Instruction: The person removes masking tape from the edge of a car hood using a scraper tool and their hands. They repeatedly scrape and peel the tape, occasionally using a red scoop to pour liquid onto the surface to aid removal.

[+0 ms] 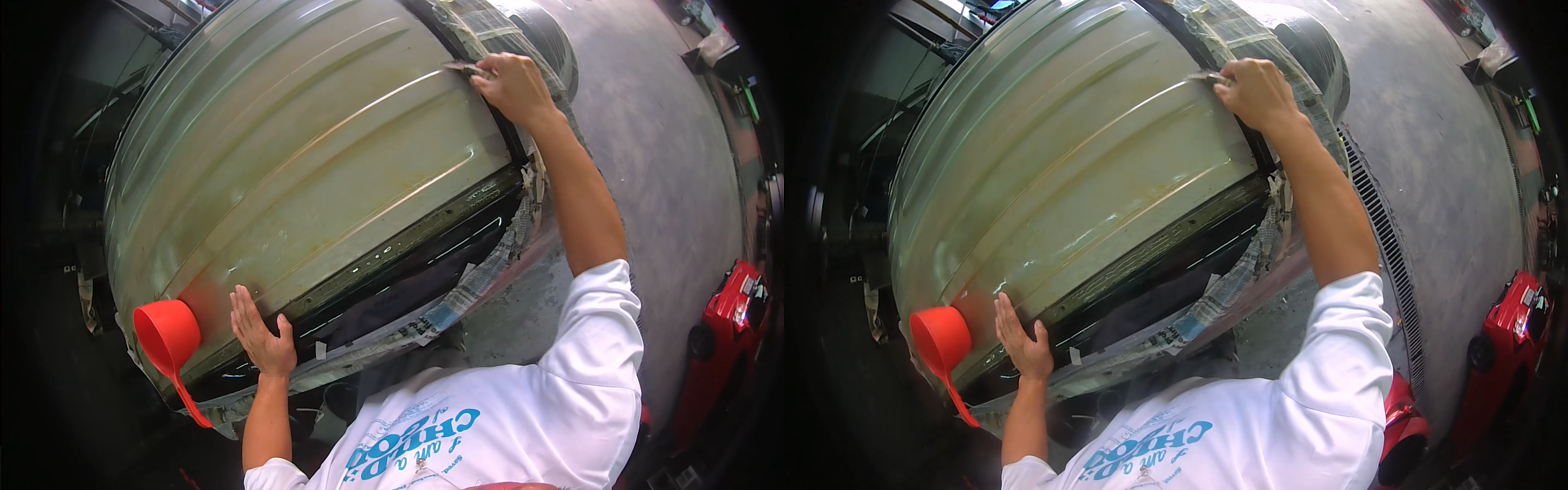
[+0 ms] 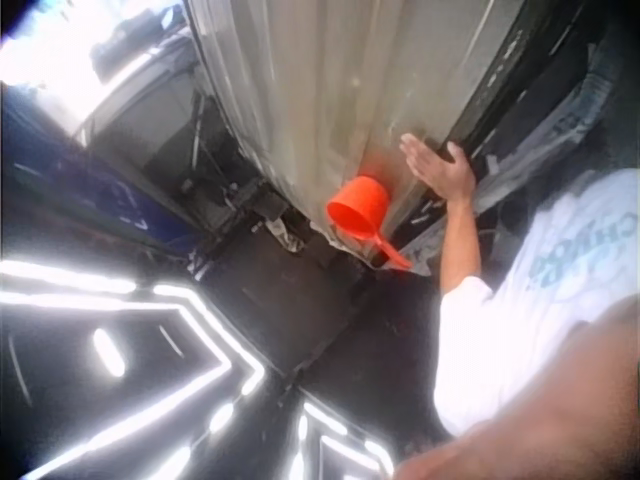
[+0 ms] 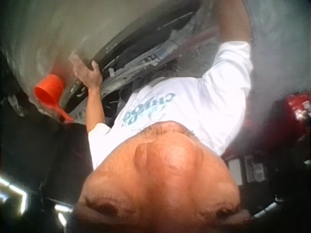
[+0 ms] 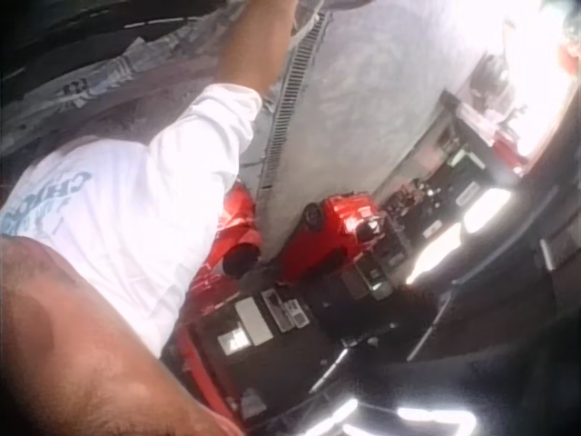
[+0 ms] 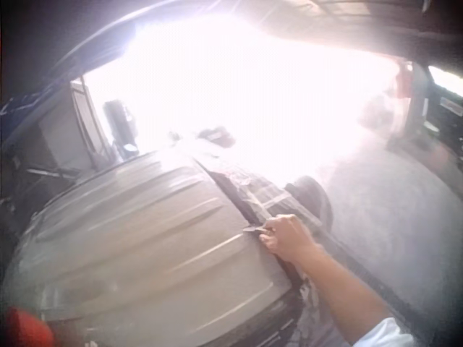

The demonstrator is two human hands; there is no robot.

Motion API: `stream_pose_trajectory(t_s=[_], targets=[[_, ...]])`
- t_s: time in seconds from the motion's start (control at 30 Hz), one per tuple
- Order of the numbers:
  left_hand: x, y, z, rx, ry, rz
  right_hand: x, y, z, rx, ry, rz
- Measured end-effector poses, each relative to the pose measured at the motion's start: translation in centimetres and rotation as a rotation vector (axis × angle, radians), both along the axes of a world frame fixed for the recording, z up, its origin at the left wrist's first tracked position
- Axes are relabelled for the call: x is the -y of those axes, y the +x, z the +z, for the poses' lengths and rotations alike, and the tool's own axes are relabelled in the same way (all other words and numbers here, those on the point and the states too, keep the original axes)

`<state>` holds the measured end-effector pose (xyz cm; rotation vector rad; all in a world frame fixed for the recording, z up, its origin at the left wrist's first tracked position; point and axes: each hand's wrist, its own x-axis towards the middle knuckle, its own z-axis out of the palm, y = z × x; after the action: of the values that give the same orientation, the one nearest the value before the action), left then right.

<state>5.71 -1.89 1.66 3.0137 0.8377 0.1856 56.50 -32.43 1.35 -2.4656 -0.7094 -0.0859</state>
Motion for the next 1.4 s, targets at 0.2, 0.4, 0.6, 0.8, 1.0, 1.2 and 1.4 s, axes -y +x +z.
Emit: stream_pose_trajectory(t_s=[0.2, 0.4, 0.6, 0.8, 1.0, 1.2, 1.4], targets=[[0.1, -0.4, 0.2, -0.007, -0.022, 0.032, -0.4, -0.9, 0.3, 0.126, -0.038, 0.036], [-0.1, 0.5, 0.3, 0.002, -0.023, 0.018, -1.2, -1.2, 0.9, 0.145, -0.117, 0.002], [0.0, -0.2, 0.4, 0.003, 0.008, 0.004, -1.7, -3.3, 2.3, 0.109, -0.159, 0.015], [0.2, 0.1, 0.3, 0.010, -0.029, 0.036, -2.4, -3.1, 1.8, 0.125, -0.166, -0.054], [0.1, 0.2, 0.4, -0.009, -0.016, 0.029, -1.8, 0.0, 0.9, 0.105, -0.089, -0.014], [-0.3, 0.5, 0.3, -0.010, -0.014, 0.020, -4.7, 3.7, 1.5, 0.035, -0.078, -0.051], [0.1, -0.1, 0.6, -0.019, -0.012, 0.034, -1.8, 0.5, 0.7, -0.054, -0.060, -0.021]])
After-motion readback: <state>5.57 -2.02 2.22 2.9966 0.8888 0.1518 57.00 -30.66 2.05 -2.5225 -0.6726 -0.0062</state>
